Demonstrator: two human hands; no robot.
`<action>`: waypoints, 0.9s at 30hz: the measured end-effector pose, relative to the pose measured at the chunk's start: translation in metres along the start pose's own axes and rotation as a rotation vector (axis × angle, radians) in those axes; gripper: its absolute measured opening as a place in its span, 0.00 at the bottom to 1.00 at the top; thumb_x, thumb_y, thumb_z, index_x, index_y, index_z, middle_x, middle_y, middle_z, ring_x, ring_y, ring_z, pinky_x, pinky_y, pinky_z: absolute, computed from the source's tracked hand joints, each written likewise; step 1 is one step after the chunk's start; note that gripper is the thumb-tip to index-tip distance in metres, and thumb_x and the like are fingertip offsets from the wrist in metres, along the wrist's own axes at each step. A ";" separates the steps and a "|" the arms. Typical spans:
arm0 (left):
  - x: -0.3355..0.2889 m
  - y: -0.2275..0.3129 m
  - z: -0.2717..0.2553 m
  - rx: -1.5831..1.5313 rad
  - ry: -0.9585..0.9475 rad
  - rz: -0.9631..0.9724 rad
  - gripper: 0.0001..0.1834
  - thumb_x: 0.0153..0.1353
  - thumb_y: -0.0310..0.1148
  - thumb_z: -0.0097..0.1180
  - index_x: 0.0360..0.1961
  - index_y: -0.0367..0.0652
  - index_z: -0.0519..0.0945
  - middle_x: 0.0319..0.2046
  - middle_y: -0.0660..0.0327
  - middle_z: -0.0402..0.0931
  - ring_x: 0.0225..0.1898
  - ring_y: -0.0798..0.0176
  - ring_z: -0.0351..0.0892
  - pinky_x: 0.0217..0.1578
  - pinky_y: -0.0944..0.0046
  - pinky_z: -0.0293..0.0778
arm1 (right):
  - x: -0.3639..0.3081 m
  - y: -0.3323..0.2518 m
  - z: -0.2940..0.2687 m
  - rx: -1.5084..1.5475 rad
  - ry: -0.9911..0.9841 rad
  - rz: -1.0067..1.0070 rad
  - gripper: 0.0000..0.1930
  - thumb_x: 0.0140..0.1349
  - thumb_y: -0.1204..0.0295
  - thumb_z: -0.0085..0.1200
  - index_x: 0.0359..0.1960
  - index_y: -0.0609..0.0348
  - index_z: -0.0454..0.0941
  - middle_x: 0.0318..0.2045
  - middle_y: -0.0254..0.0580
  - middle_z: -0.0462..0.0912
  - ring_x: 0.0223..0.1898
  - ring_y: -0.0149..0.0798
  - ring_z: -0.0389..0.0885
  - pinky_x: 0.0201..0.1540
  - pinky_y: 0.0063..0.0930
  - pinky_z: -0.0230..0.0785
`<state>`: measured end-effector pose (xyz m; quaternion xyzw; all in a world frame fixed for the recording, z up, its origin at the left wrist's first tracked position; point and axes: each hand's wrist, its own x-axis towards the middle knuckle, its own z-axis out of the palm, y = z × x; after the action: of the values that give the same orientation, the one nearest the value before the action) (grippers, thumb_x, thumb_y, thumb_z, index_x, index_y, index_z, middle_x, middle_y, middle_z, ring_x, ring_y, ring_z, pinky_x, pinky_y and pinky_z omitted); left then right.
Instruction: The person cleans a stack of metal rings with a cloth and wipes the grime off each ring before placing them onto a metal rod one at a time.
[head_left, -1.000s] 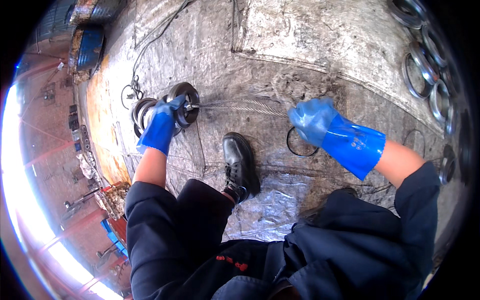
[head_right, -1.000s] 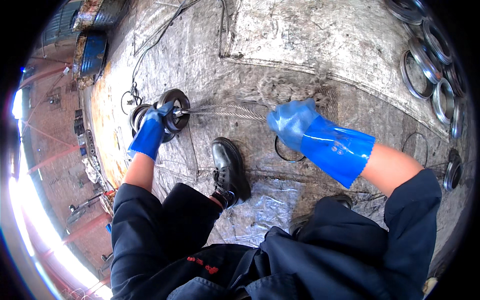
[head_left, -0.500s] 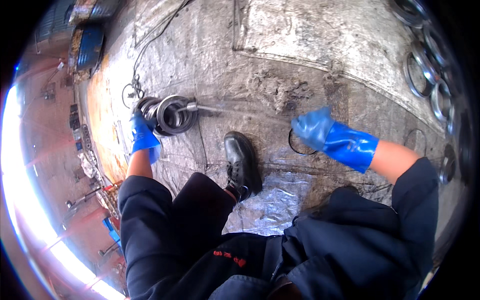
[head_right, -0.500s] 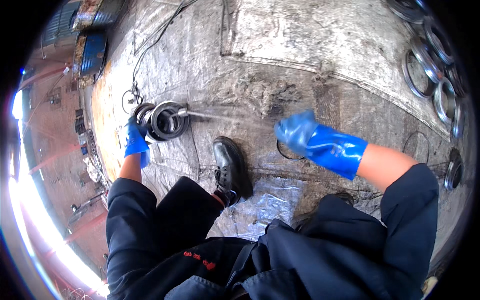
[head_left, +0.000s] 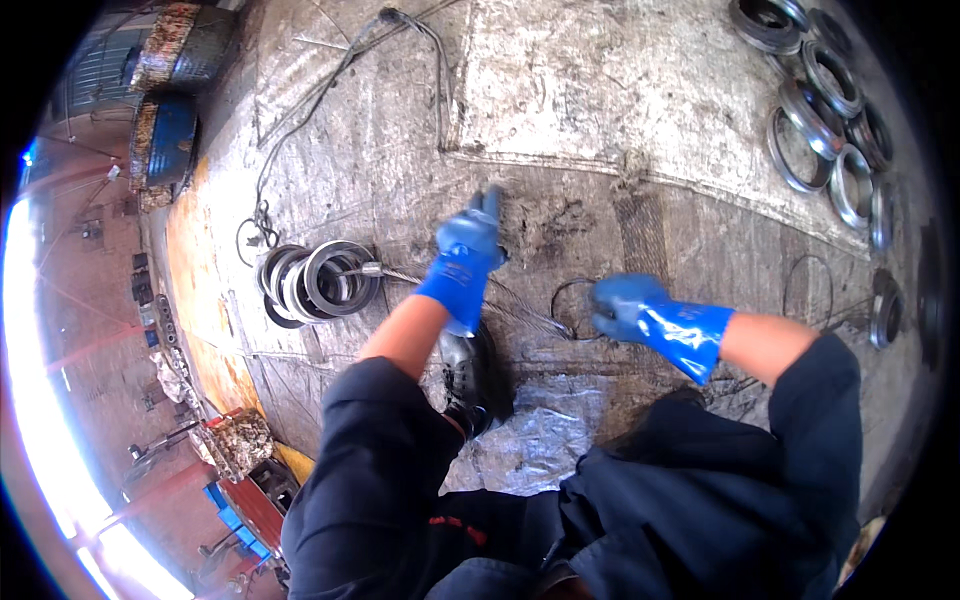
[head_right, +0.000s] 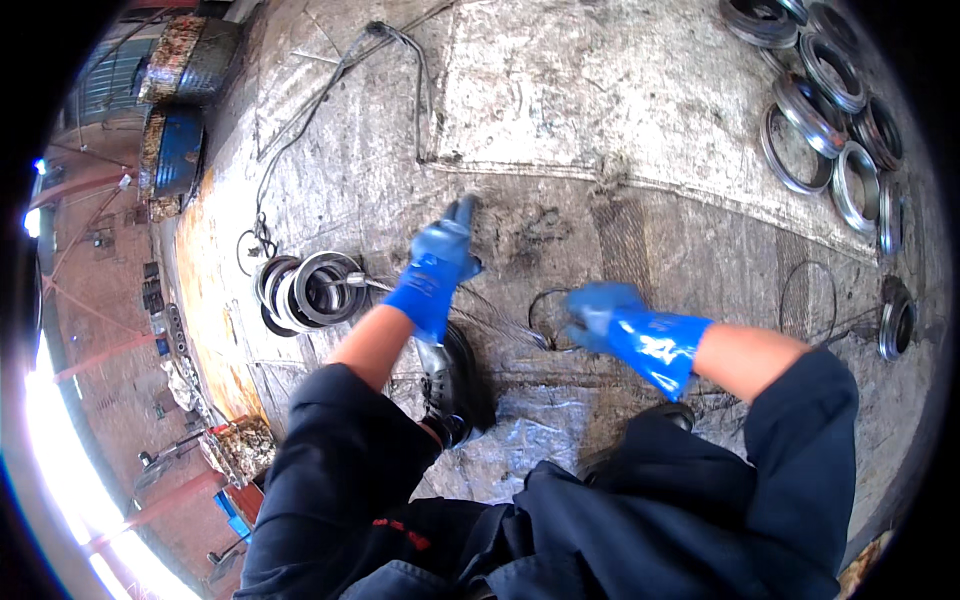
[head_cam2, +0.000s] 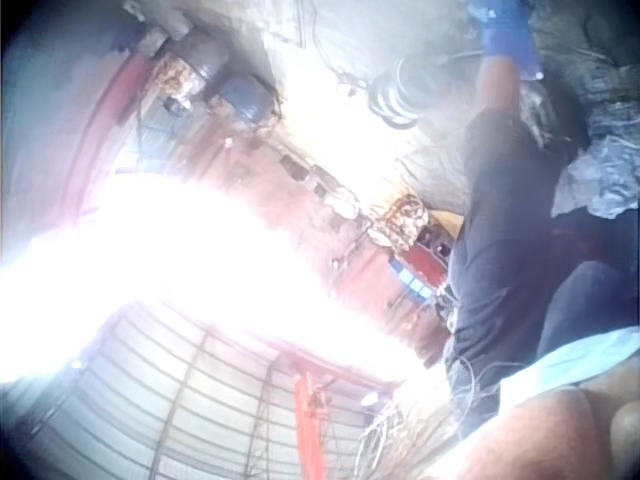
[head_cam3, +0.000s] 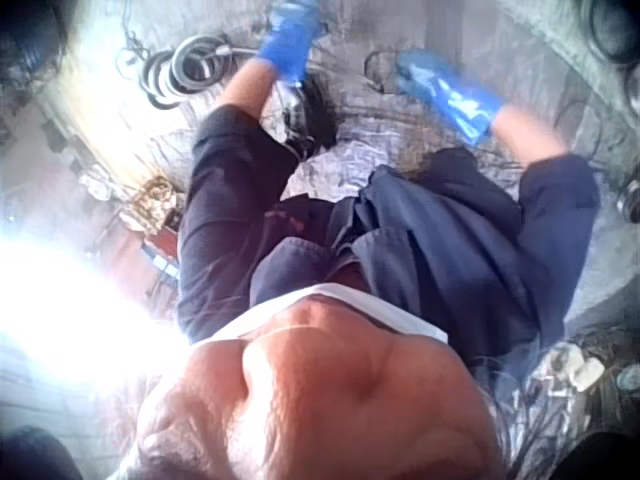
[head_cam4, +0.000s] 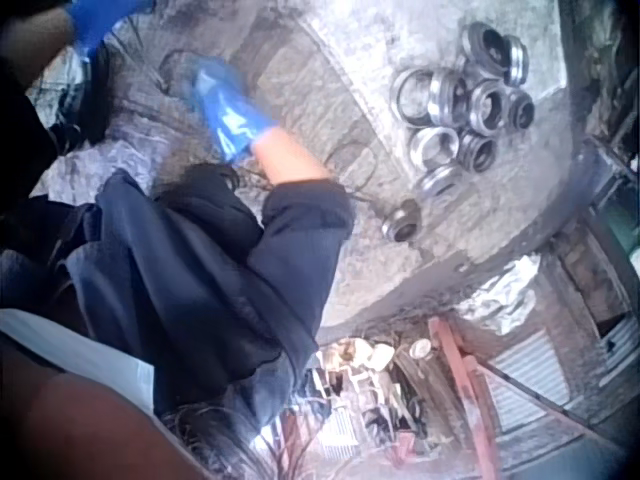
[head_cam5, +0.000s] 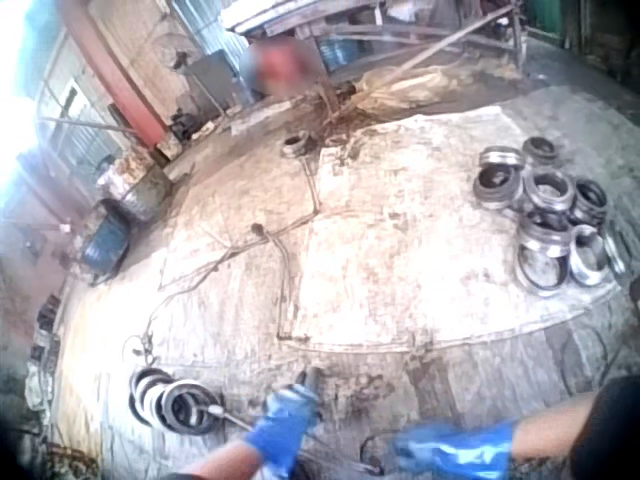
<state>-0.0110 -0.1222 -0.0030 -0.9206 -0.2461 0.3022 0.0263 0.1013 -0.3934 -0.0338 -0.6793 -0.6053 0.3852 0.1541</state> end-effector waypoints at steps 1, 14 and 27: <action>0.017 0.002 0.024 0.003 0.022 -0.049 0.43 0.57 0.36 0.63 0.73 0.49 0.61 0.62 0.44 0.74 0.48 0.45 0.86 0.47 0.47 0.83 | -0.004 0.006 -0.004 0.193 0.060 0.120 0.19 0.61 0.57 0.59 0.49 0.53 0.82 0.40 0.45 0.87 0.43 0.50 0.86 0.43 0.45 0.80; -0.015 0.266 -0.102 -0.722 0.414 0.664 0.38 0.51 0.27 0.63 0.67 0.39 0.68 0.55 0.44 0.78 0.55 0.40 0.80 0.56 0.49 0.78 | -0.115 0.083 -0.071 2.334 0.606 0.146 0.23 0.71 0.64 0.57 0.64 0.60 0.73 0.56 0.48 0.82 0.56 0.44 0.81 0.61 0.40 0.76; 0.011 0.216 -0.138 0.187 -0.023 0.894 0.21 0.63 0.47 0.56 0.53 0.49 0.81 0.39 0.50 0.85 0.40 0.43 0.85 0.45 0.44 0.80 | -0.411 0.198 -0.029 0.437 0.958 1.309 0.30 0.53 0.66 0.71 0.59 0.60 0.78 0.53 0.44 0.86 0.54 0.41 0.84 0.60 0.35 0.74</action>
<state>0.1691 -0.2926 0.0611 -0.9267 0.2032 0.3149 -0.0266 0.2731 -0.8159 -0.0102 -0.9384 0.1302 0.1752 0.2679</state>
